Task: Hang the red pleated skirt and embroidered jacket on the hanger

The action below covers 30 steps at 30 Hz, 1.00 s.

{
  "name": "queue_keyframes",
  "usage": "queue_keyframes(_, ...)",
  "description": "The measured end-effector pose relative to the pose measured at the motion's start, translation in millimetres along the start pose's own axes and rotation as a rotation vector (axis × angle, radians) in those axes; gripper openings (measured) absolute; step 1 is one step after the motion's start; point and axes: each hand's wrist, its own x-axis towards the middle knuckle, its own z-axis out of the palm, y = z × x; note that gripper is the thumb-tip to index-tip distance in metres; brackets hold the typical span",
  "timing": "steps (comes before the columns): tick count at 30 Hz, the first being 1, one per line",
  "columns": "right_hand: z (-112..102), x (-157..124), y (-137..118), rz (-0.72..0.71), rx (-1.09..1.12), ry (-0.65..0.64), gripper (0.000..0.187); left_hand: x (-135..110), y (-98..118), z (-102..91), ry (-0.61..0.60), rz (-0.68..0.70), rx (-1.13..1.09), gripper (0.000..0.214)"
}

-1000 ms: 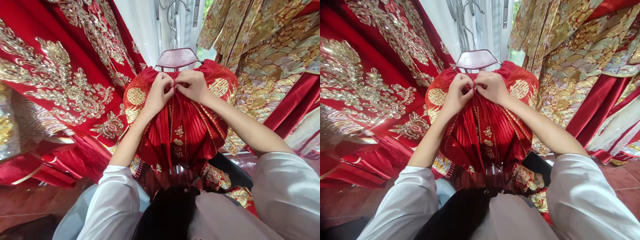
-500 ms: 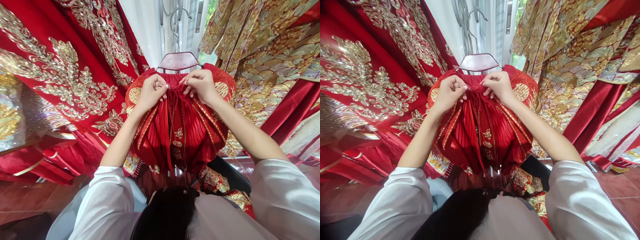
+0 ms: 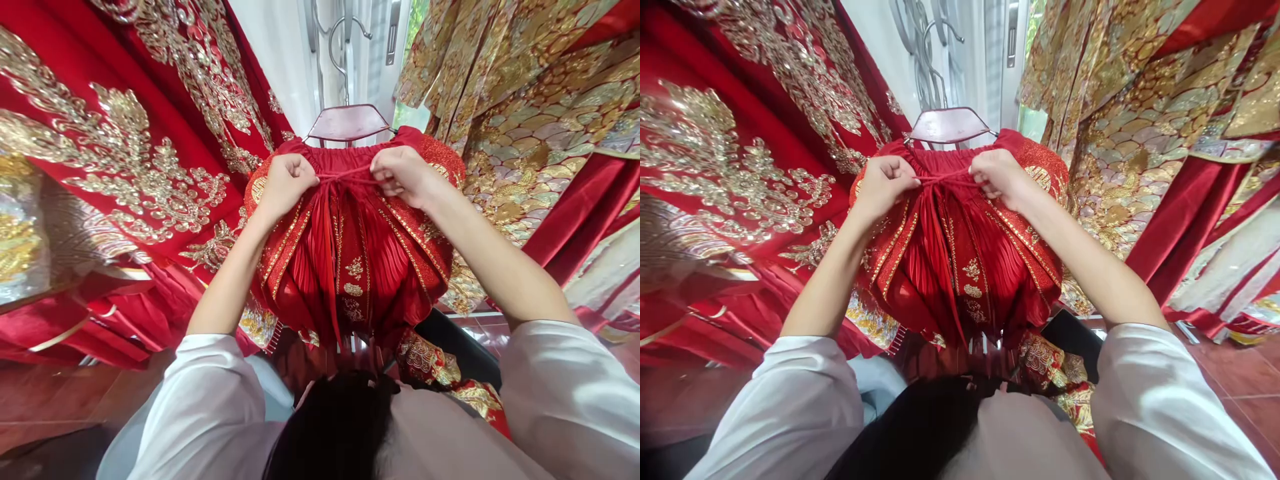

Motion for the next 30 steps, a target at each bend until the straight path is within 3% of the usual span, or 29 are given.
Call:
queue_keyframes(3,-18.7,-5.8,0.6,-0.199,-0.359,0.004,0.014,-2.7,4.8,-20.9,-0.044,0.121,0.19,0.014)
queue_keyframes(5,-33.9,-11.2,-1.4,-0.353,-0.577,0.112,0.003,2.8,9.2,-39.1,0.012,0.268,0.375,0.016)
queue_keyframes(7,-51.0,-14.9,-2.8,-0.479,-0.813,0.287,0.013,15.5,9.1,-56.5,0.053,0.356,0.487,0.03)
queue_keyframes(8,-59.9,-15.5,-2.5,-0.517,-0.922,0.352,0.02,23.3,6.5,-63.3,0.027,0.346,0.482,0.038)
queue_keyframes(10,-76.9,-14.1,1.1,-0.524,-1.055,0.311,0.031,37.3,-3.8,-70.9,-0.154,0.236,0.38,0.047)
queue_keyframes(12,-90.9,-10.3,7.2,-0.495,-1.016,0.169,0.029,44.9,-17.7,-70.0,-0.313,0.13,0.273,0.047)
queue_keyframes(13,-96.3,-8.1,10.0,-0.477,-0.956,0.122,0.026,45.5,-24.5,-67.1,-0.324,0.102,0.248,0.047)
queue_keyframes(16,-106.6,-0.7,12.0,-0.394,-0.741,0.124,0.028,37.1,-39.9,-54.4,-0.071,0.089,0.238,0.047)
queue_keyframes(19,-111.2,9.4,4.5,-0.145,-0.44,0.068,0.039,20.9,-45.0,-41.6,0.183,0.049,0.217,0.043)
queue_keyframes(21,-113.6,17.9,-0.8,0.065,-0.264,0.035,0.043,9.9,-42.7,-35.3,0.295,0.023,0.217,0.039)
queue_keyframes(23,-116.7,24.6,-3.1,0.21,-0.217,0.033,0.045,1.2,-37.1,-34.0,0.334,0.013,0.237,0.035)
queue_keyframes(25,-120.3,25.3,-1.4,0.161,-0.333,0.031,0.041,-3.6,-31.3,-40.5,0.262,0.021,0.226,0.033)
queue_keyframes(30,-120.1,-1.2,14.1,-0.336,-0.8,0.129,0.012,1.3,-33.2,-76.0,-0.245,-0.052,-0.019,0.044)
